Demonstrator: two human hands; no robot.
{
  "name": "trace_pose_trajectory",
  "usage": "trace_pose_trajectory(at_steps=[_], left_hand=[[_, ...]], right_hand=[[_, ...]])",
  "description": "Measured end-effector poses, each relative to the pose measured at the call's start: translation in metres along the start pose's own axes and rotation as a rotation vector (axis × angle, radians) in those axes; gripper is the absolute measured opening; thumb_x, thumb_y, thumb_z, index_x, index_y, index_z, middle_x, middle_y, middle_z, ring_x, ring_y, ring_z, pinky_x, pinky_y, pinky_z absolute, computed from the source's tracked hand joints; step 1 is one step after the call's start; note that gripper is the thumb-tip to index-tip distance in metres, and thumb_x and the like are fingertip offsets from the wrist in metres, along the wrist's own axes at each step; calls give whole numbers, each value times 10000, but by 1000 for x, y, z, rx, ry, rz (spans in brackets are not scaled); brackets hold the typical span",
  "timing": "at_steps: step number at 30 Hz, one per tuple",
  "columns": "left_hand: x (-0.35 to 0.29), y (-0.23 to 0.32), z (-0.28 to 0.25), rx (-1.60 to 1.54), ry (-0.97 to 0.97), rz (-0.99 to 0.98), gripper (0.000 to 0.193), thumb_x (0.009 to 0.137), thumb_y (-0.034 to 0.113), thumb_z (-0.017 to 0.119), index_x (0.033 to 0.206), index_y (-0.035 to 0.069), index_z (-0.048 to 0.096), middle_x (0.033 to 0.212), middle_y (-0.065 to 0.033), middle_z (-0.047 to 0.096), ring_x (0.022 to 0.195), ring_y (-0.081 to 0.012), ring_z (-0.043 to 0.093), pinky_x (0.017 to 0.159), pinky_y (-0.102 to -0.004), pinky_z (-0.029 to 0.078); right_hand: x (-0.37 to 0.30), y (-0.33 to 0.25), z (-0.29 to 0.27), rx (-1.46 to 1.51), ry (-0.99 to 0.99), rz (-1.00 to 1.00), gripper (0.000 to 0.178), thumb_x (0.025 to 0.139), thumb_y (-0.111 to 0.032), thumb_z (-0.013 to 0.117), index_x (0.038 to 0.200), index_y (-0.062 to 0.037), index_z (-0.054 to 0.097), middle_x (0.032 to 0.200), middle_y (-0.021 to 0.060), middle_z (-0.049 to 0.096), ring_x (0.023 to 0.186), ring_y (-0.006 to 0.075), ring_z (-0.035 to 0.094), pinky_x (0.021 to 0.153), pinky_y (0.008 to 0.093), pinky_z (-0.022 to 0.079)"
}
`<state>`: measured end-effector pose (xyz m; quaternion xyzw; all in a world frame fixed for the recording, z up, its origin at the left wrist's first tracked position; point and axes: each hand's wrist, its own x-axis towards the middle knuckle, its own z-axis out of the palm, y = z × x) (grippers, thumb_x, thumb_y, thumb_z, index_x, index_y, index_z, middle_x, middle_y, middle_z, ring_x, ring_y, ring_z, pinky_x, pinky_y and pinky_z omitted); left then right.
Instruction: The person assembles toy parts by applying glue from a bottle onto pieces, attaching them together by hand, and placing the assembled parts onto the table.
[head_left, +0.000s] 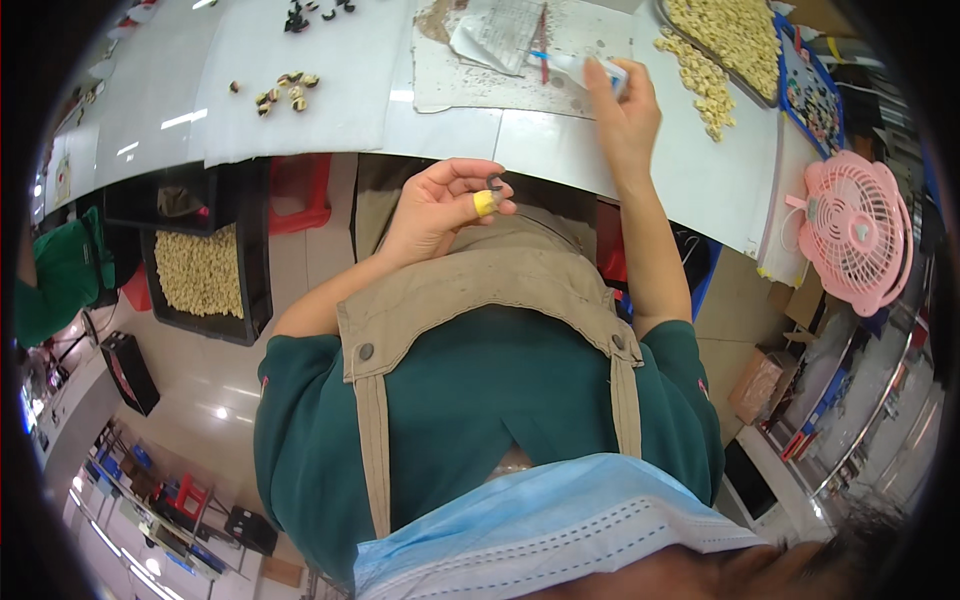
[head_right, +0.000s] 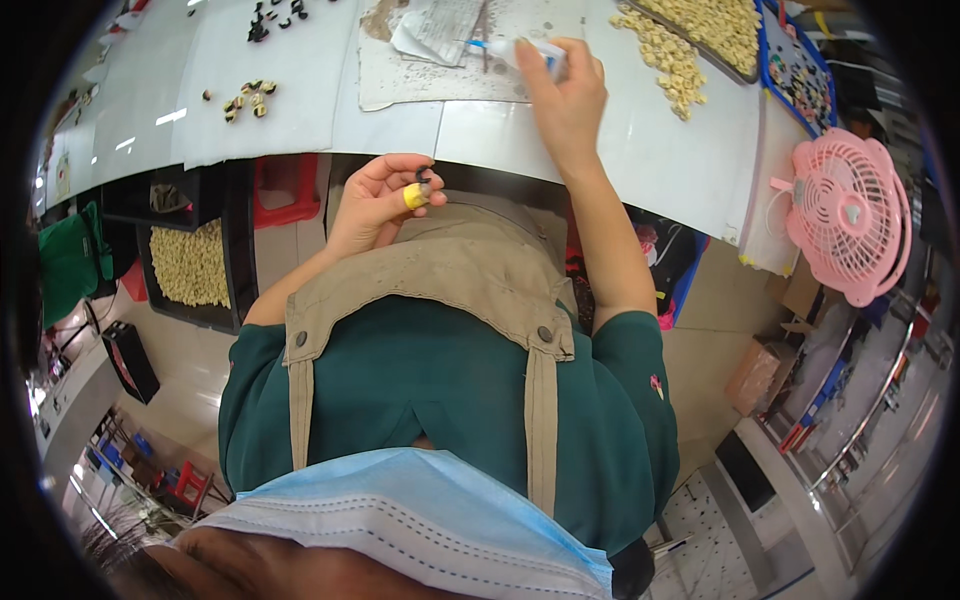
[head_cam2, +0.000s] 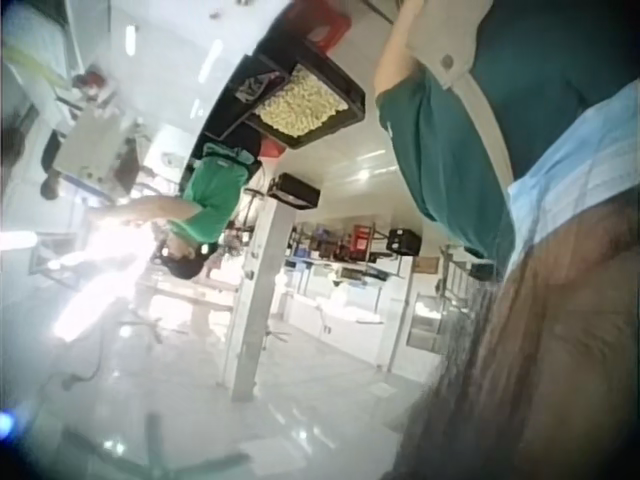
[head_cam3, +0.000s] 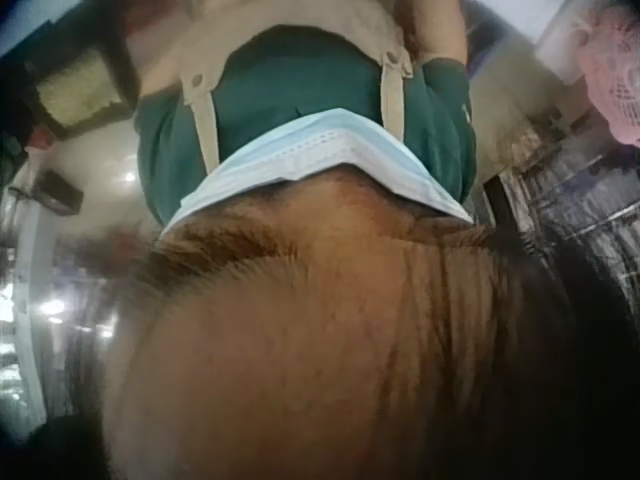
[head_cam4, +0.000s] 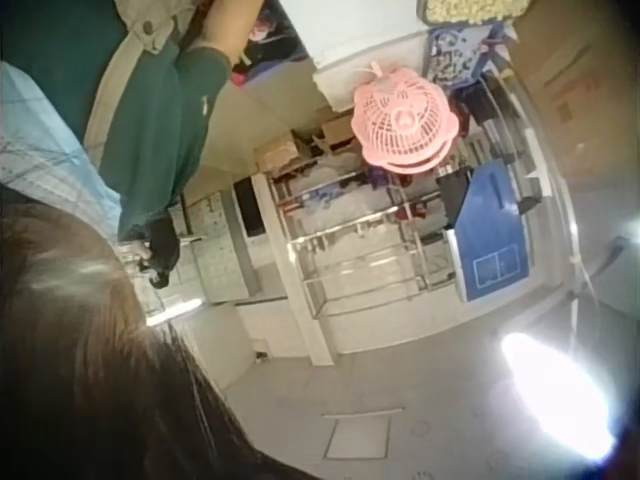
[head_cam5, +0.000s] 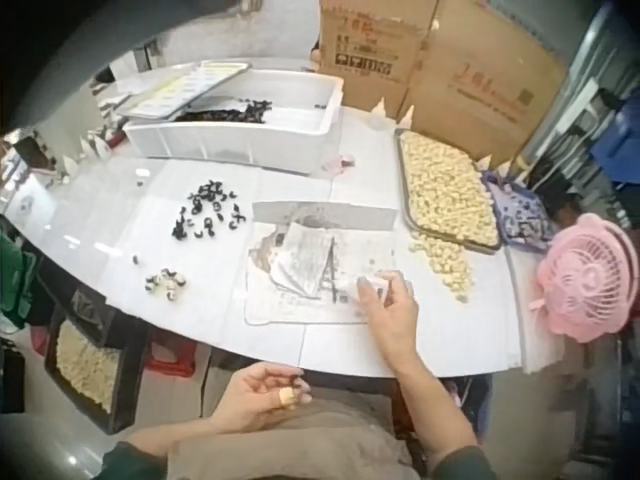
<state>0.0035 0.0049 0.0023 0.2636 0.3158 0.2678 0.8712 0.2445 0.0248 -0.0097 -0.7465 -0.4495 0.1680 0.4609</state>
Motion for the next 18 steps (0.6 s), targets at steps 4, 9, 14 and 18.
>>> trace_pose_trajectory(at_steps=[4,9,14,18], left_hand=[[3,5,0,-99,-87,-64,300,801,22,617,1091,-7,548,963,-109,617,844,-182,627,687,-233,492],[4,0,0,-53,-74,-123,310,799,28,625,1097,-4,546,945,-110,623,847,-182,630,691,-223,500],[7,-2,5,-35,-78,-127,309,802,28,622,1100,-4,546,948,-115,621,852,-181,631,698,-224,505],[8,-4,7,-40,-75,-129,305,805,29,619,1099,-7,545,952,-119,621,853,-184,631,703,-225,506]], right_hand=[[7,-2,3,-186,39,-334,326,751,-294,663,937,-36,591,933,114,594,857,278,528,757,336,415],[3,11,-51,-245,163,-284,181,765,-143,624,923,-59,597,934,85,601,913,253,540,809,348,408],[11,56,-111,-598,328,-286,169,736,-110,632,890,-75,570,880,67,600,865,281,501,782,372,396],[13,61,-118,-720,236,-213,186,739,-118,641,898,-67,561,882,76,590,844,284,509,768,375,403]])
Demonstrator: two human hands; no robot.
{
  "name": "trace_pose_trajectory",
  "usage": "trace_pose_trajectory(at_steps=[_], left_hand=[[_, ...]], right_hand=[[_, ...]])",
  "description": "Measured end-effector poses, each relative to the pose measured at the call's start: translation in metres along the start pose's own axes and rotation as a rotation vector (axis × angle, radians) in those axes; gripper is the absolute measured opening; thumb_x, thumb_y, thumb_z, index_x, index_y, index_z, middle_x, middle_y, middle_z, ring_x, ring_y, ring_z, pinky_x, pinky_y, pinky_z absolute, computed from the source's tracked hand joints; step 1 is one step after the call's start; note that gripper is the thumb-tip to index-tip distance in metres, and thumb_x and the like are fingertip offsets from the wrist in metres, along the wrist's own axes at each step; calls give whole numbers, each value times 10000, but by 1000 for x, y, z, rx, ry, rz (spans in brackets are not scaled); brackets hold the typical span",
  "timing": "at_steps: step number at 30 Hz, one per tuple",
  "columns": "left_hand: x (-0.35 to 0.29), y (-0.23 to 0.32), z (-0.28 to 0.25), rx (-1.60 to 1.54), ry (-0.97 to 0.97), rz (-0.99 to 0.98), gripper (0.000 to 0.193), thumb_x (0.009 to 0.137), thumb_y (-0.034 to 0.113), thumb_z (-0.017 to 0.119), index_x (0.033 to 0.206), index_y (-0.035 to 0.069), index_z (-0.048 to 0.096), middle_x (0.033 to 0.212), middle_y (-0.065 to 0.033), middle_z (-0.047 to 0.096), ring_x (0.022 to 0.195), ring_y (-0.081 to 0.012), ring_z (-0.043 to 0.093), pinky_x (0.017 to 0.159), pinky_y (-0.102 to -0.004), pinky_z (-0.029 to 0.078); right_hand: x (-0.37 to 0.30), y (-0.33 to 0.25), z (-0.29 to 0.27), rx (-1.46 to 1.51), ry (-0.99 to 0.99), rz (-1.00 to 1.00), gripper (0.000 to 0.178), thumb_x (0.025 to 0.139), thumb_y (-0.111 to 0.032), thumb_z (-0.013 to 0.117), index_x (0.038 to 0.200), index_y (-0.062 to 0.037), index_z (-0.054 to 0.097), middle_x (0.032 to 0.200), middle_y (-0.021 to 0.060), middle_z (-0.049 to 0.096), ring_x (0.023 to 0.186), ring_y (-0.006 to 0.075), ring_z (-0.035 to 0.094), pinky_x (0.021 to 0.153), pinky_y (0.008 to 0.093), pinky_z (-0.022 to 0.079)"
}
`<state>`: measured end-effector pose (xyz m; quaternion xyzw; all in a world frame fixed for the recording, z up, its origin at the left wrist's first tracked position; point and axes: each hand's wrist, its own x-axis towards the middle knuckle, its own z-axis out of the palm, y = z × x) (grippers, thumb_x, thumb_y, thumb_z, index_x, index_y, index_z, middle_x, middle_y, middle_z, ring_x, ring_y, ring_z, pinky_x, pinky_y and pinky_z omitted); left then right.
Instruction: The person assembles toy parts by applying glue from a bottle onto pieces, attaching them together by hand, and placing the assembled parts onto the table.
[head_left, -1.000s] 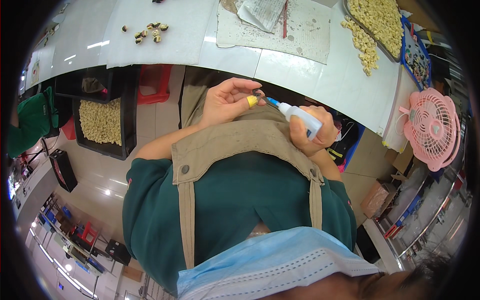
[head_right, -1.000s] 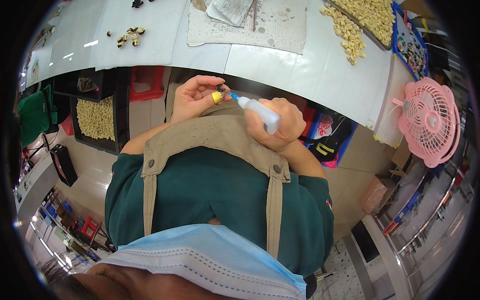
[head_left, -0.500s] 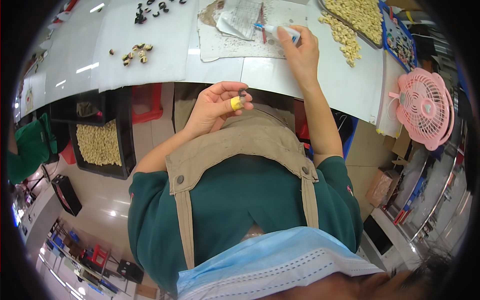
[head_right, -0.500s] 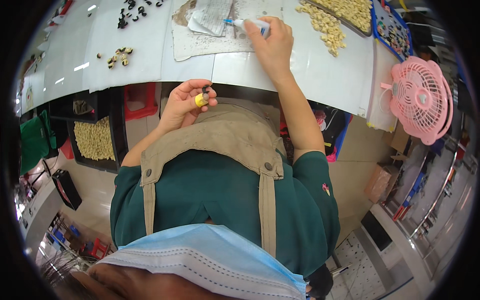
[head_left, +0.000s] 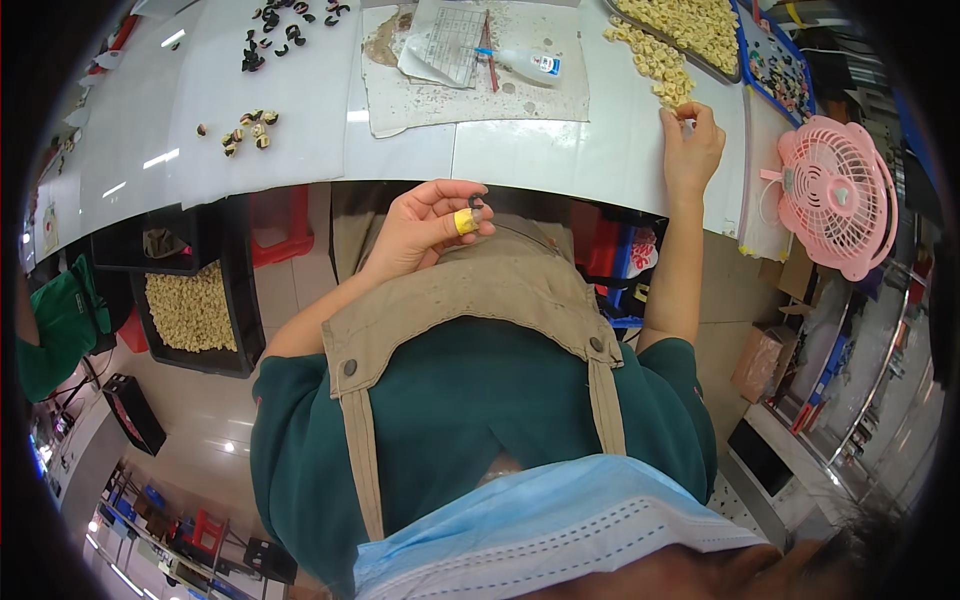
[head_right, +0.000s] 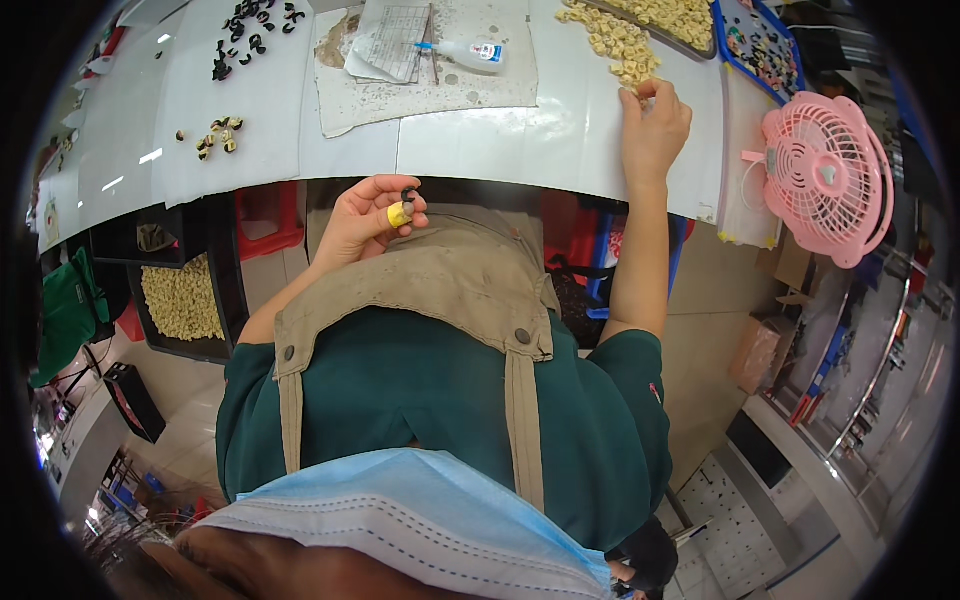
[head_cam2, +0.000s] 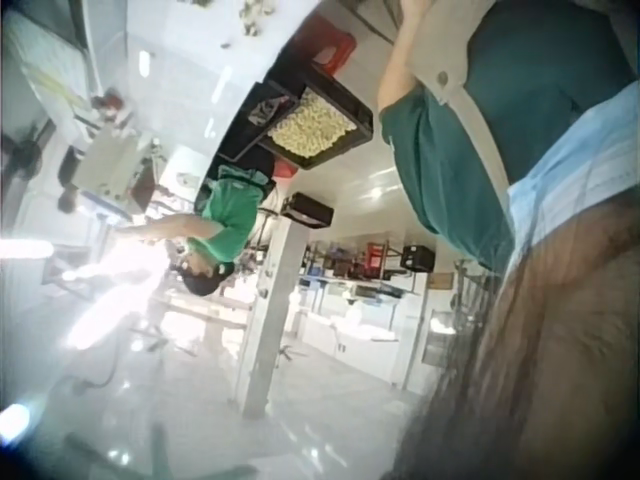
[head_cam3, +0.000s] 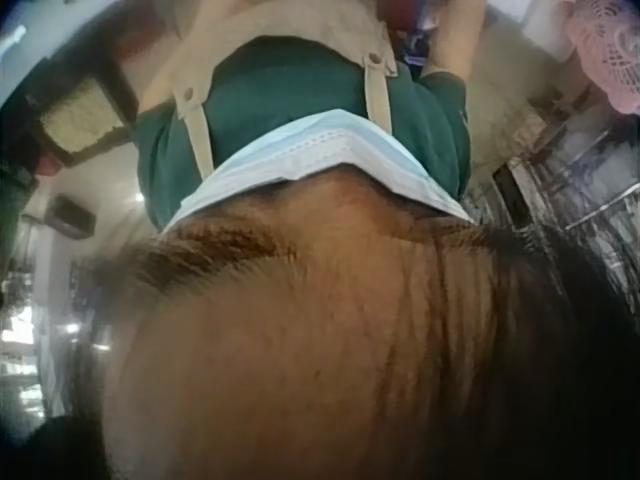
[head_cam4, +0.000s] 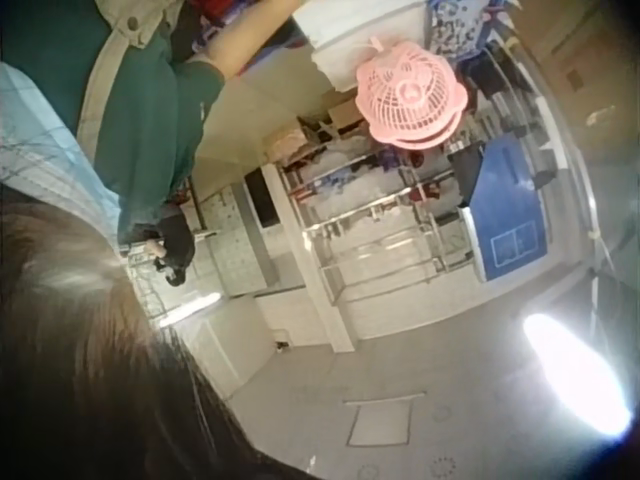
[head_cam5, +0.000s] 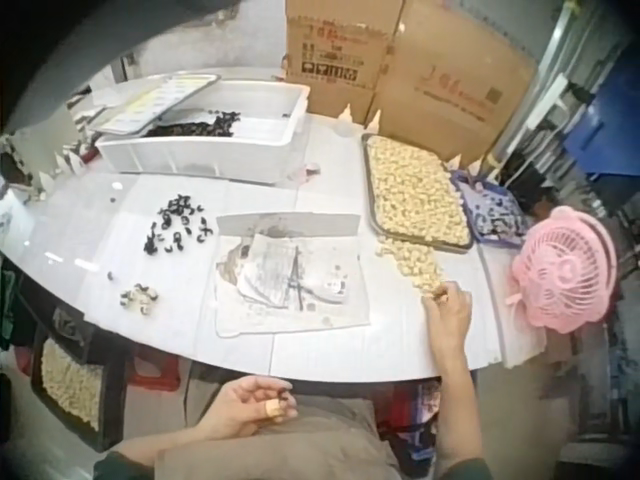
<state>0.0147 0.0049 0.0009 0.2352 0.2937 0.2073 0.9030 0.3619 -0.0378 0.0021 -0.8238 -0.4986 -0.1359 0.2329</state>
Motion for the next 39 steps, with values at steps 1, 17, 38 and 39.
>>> trace_pose_trajectory(at_steps=[1,17,38,39], left_hand=[[0,0,1,-5,-3,3,305,806,28,617,1100,-8,544,951,-121,622,852,-184,632,702,-227,506],[-5,6,1,28,6,-17,298,829,94,612,1107,7,552,1031,-116,618,924,-175,615,750,-244,504],[-4,1,-3,173,-201,113,262,853,173,606,1050,0,592,998,-56,612,913,-107,569,811,-247,465],[-3,-1,-4,223,-226,169,262,850,182,611,1041,3,596,997,-51,610,915,-103,565,815,-243,457]], right_hand=[[1,-2,-1,-28,-39,-6,180,749,-115,639,901,-60,559,887,85,588,825,280,519,752,368,418],[-60,-139,-36,1003,-495,-417,303,672,7,693,957,-56,611,875,73,619,766,196,587,646,289,480],[-71,-153,-37,1013,-497,-536,352,609,20,704,941,-70,630,859,43,597,830,246,539,664,303,464],[-71,-153,-37,1021,-446,-572,351,610,9,711,941,-73,631,889,48,593,841,248,537,674,308,463]])
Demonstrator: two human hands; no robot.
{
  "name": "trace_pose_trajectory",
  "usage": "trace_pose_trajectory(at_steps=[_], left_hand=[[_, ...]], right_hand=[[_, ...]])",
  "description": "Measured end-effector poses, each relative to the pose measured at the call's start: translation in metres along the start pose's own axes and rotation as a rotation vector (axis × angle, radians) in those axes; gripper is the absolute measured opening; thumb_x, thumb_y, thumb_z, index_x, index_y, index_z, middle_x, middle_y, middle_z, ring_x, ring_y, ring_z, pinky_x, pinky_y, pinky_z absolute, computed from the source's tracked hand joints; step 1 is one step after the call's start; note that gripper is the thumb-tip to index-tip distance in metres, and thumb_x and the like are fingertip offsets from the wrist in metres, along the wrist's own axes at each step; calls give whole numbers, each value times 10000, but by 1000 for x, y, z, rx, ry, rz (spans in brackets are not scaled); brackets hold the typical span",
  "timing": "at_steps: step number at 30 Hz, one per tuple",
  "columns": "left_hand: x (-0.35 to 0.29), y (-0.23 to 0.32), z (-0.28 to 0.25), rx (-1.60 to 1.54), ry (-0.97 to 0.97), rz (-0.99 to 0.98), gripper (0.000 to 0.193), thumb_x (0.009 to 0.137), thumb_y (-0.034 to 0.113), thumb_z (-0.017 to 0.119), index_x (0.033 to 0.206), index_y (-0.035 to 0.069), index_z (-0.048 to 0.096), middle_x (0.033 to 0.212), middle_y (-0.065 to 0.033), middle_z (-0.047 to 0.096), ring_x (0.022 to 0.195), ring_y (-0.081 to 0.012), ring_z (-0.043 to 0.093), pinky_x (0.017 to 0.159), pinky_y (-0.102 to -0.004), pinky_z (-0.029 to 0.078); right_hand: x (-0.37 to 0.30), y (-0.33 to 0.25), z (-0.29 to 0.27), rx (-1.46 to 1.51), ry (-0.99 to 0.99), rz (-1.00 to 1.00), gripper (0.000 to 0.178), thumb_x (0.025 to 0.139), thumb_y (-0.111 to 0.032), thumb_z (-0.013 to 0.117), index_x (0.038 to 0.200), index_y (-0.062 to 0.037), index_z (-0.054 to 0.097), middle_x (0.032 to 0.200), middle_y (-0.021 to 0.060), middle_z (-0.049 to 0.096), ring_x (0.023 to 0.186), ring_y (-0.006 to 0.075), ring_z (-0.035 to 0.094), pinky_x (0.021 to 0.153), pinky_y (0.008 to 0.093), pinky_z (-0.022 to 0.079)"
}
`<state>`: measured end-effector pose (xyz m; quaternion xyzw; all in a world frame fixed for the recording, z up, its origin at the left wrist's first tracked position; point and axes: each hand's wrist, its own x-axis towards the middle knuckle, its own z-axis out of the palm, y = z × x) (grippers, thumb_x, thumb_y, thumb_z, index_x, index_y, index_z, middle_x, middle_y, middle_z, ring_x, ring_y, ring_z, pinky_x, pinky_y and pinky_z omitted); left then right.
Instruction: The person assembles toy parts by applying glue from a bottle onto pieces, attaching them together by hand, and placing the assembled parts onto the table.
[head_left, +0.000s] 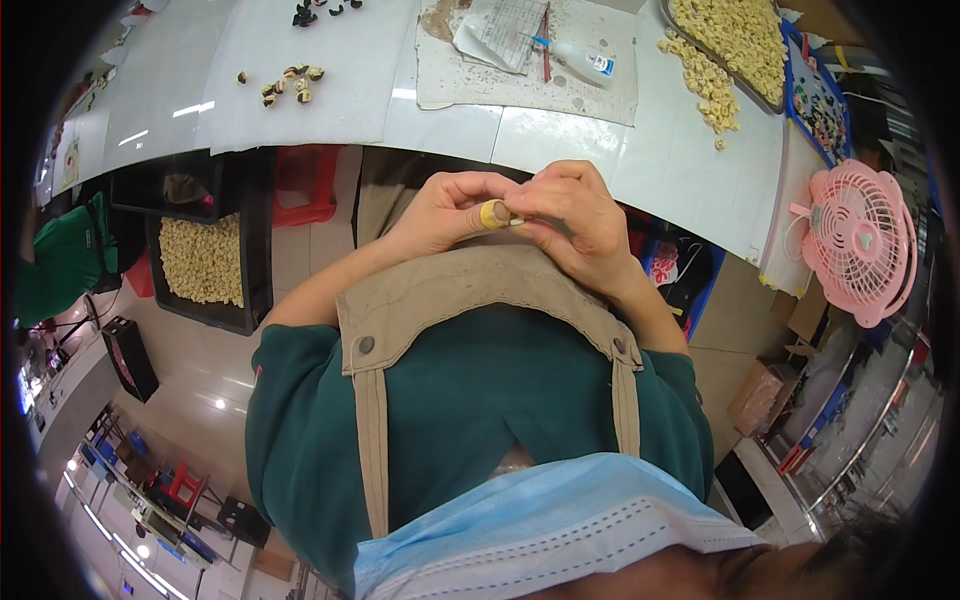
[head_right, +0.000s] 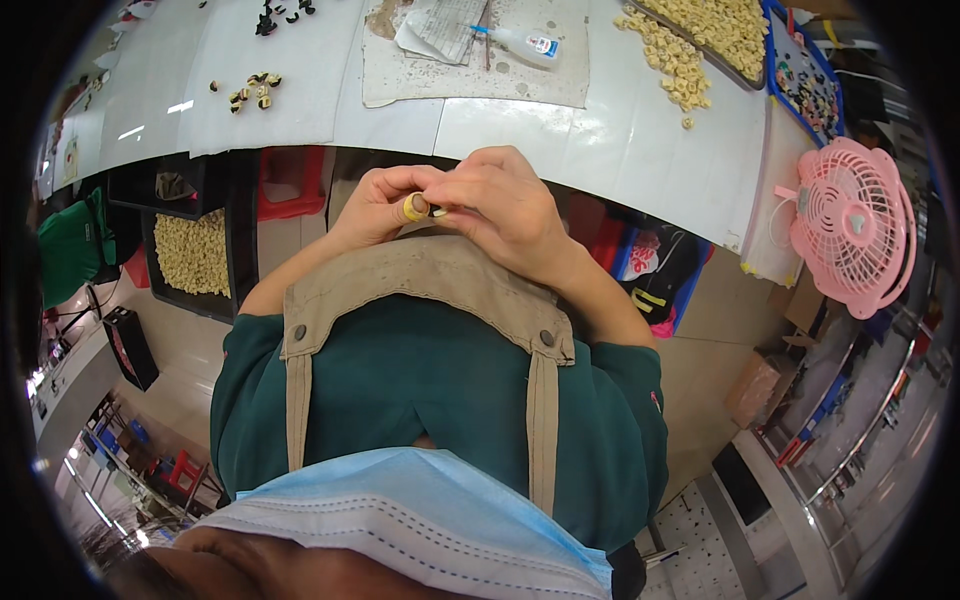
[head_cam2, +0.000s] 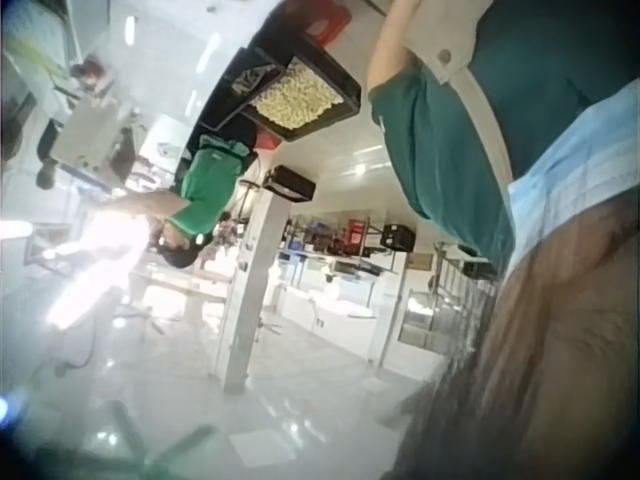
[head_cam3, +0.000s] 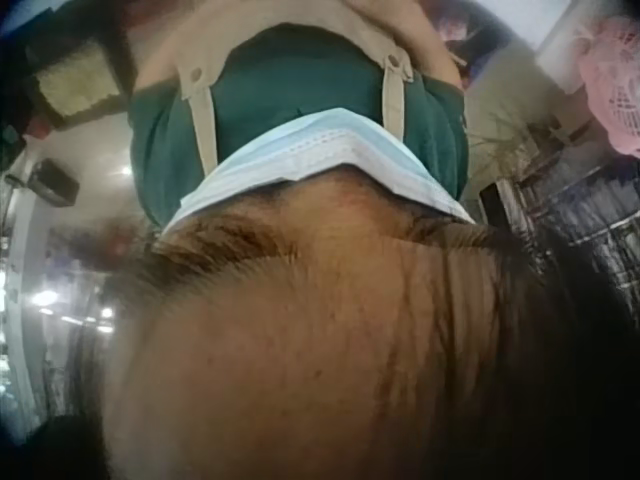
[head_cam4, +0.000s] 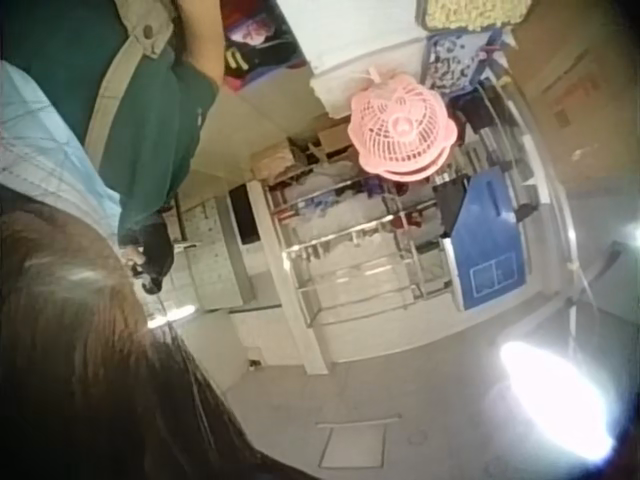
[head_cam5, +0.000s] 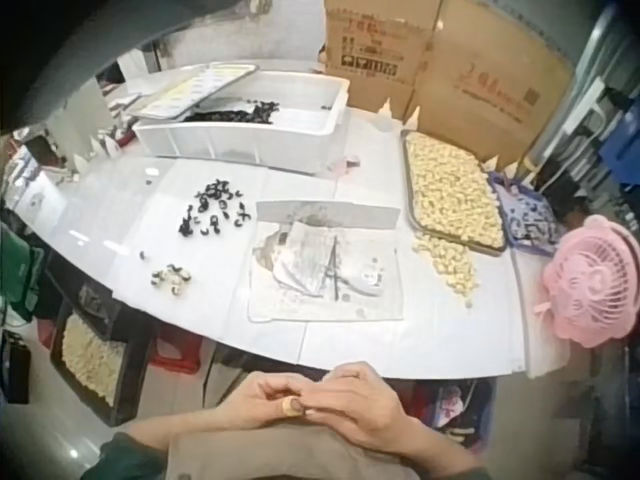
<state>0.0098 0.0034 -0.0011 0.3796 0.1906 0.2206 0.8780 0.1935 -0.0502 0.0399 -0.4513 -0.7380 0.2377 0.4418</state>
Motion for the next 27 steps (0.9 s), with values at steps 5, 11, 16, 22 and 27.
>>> trace_pose_trajectory(at_steps=[5,11,16,22,27], left_hand=[[-2,-5,1,-14,26,33,267,827,214,643,994,9,609,973,-33,602,885,-86,551,800,-230,442],[-3,7,6,-21,-8,-20,244,799,192,676,951,10,619,912,-11,599,843,-68,541,760,-214,436],[-3,15,3,37,-29,-111,192,780,124,687,920,9,624,871,3,603,821,-54,543,732,-198,433],[-6,9,5,143,-32,8,158,792,121,676,899,16,625,870,-2,606,809,-49,546,711,-191,433],[-5,6,7,-96,47,-80,188,815,152,656,937,14,624,934,-23,619,844,-70,556,761,-214,443]], right_hand=[[-2,-4,4,86,42,107,334,612,-16,725,928,-69,632,954,71,579,865,252,533,720,326,455],[-4,-2,2,81,26,40,293,608,-10,726,884,-41,634,933,77,586,877,247,538,752,326,448],[-3,-4,2,132,6,47,264,600,-3,724,848,-38,639,879,59,597,859,246,541,740,325,448],[1,-8,-2,67,-56,10,290,610,10,715,883,-44,634,872,58,594,856,242,540,731,321,450],[-2,-9,8,205,77,114,345,645,17,707,969,-36,603,857,75,597,805,228,564,699,305,463]])
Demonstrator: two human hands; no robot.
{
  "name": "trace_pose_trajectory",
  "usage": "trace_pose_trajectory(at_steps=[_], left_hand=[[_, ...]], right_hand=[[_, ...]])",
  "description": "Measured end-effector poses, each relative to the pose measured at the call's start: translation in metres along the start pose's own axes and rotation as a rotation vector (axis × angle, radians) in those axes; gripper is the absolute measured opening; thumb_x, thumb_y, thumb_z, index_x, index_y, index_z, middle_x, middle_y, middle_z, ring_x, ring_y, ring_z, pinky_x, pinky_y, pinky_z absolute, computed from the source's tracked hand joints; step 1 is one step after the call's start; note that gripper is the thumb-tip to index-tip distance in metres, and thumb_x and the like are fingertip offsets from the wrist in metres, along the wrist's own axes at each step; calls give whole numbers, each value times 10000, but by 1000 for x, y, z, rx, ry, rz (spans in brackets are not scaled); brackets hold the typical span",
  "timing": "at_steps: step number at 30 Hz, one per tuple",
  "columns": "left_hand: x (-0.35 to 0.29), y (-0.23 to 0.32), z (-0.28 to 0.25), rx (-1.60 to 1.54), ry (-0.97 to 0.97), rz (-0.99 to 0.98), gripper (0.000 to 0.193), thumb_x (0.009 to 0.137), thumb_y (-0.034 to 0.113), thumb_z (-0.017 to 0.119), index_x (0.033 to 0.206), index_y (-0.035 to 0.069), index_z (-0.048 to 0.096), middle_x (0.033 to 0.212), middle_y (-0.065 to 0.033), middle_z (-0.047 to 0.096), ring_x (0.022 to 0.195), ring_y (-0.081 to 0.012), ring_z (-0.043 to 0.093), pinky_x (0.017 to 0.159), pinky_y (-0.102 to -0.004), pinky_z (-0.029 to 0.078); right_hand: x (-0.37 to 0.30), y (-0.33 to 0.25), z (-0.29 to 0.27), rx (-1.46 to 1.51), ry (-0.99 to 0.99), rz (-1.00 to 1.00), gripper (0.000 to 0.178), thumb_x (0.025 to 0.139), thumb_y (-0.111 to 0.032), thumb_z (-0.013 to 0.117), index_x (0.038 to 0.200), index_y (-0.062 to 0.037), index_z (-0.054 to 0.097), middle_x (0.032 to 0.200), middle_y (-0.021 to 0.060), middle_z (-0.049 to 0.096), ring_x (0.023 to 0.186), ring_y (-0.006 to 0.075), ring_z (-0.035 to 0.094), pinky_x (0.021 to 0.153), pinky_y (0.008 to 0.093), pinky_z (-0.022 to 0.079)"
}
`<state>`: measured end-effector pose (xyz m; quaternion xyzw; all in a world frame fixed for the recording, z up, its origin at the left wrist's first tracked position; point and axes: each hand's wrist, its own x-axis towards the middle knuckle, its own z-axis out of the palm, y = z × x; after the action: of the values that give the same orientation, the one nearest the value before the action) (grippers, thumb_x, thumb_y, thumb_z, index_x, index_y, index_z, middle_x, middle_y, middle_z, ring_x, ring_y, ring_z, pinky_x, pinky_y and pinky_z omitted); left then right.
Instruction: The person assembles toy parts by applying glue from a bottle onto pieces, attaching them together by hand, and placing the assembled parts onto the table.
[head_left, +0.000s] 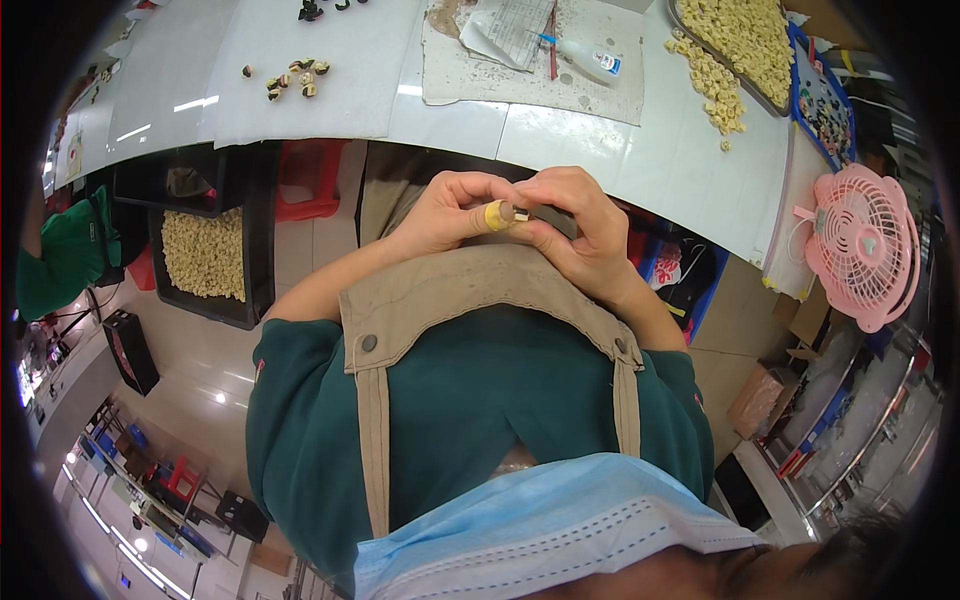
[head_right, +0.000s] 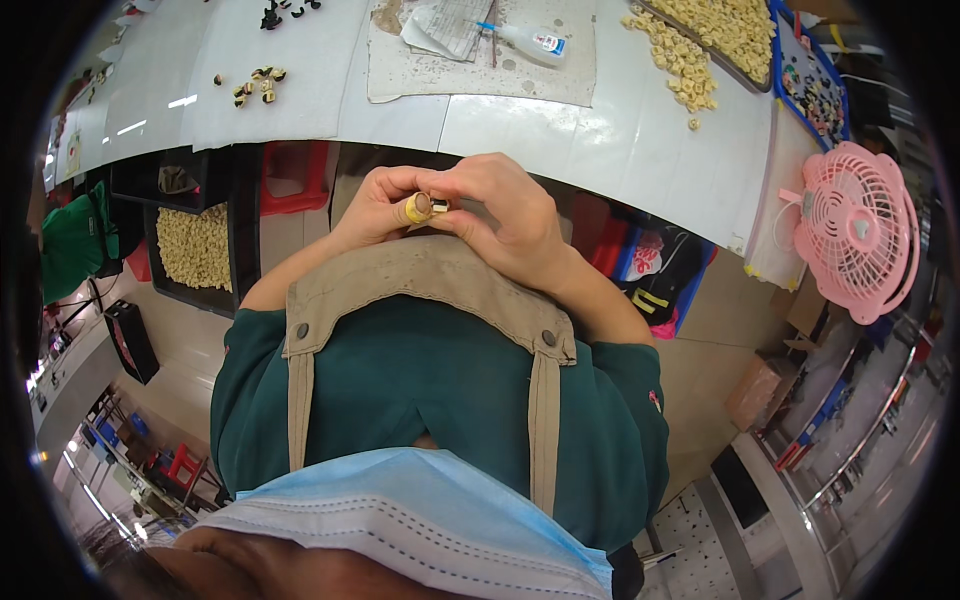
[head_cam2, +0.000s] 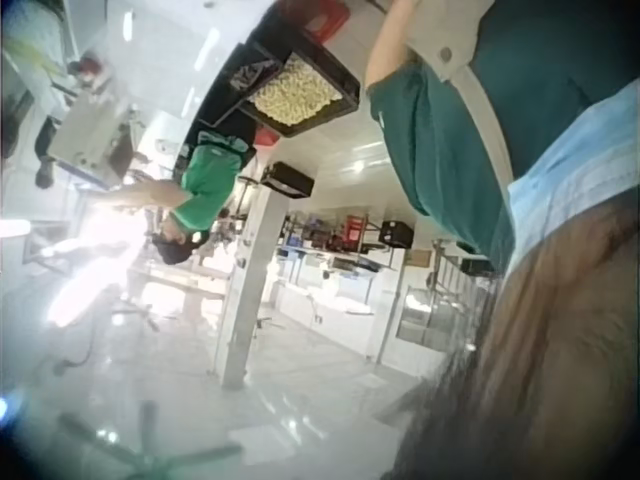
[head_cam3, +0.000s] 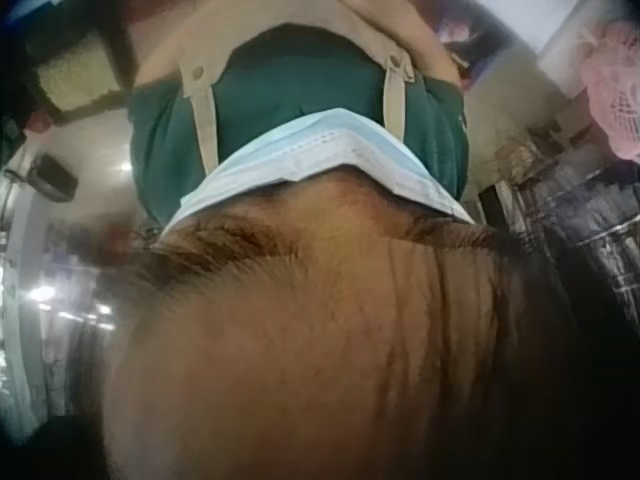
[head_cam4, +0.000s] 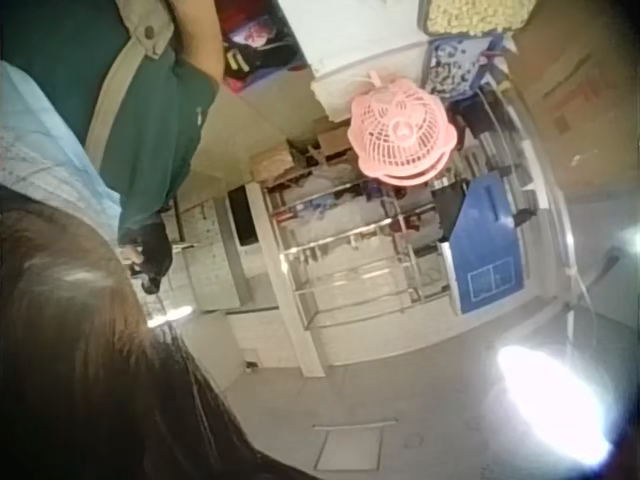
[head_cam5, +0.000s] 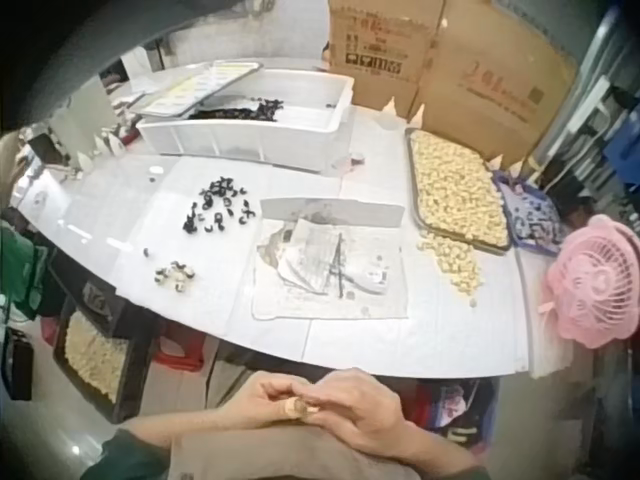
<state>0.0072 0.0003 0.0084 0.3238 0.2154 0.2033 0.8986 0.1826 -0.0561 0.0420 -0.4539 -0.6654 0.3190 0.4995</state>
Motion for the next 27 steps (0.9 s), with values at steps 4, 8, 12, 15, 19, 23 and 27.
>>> trace_pose_trajectory(at_steps=[4,8,12,15,19,23,27], left_hand=[[-1,0,0,-31,13,-19,204,817,149,650,965,12,623,964,-39,618,885,-90,553,794,-232,438],[2,-1,-5,98,-104,94,211,819,136,643,983,6,617,970,-48,602,920,-106,542,816,-241,425],[3,-3,-5,262,-119,254,187,832,125,625,975,5,609,944,-41,591,910,-108,537,816,-249,422],[3,-6,-1,68,-90,197,181,855,139,599,978,6,602,949,-50,591,913,-113,537,825,-256,421],[2,-7,2,-160,-74,87,211,871,173,578,992,2,596,968,-63,593,935,-127,544,857,-271,415],[4,-5,1,-237,-85,39,248,875,197,566,999,-16,587,993,-85,595,963,-157,551,904,-303,399],[3,-2,5,-257,-63,13,266,883,202,550,1016,-28,576,1001,-103,593,976,-170,549,912,-309,394]], right_hand=[[-1,2,0,58,31,-3,334,674,11,704,987,-24,594,847,92,606,743,216,589,660,295,479],[-3,4,-1,79,6,-15,335,677,-2,710,990,-25,593,851,91,611,740,220,593,657,293,482],[-4,8,0,34,27,-79,339,674,-10,720,987,-19,589,860,95,614,759,217,605,676,289,489],[-5,7,4,3,88,-104,379,671,-4,727,1015,-12,569,869,100,614,774,204,613,684,278,498],[-7,9,7,-19,153,-80,461,664,38,708,1083,-11,522,870,98,610,753,168,618,663,243,506],[-8,9,2,-27,35,-44,566,676,123,663,1172,4,418,940,129,590,852,176,607,740,268,505],[-5,11,6,-24,65,-52,532,672,90,670,1147,-5,450,869,104,601,763,152,612,671,237,506]])
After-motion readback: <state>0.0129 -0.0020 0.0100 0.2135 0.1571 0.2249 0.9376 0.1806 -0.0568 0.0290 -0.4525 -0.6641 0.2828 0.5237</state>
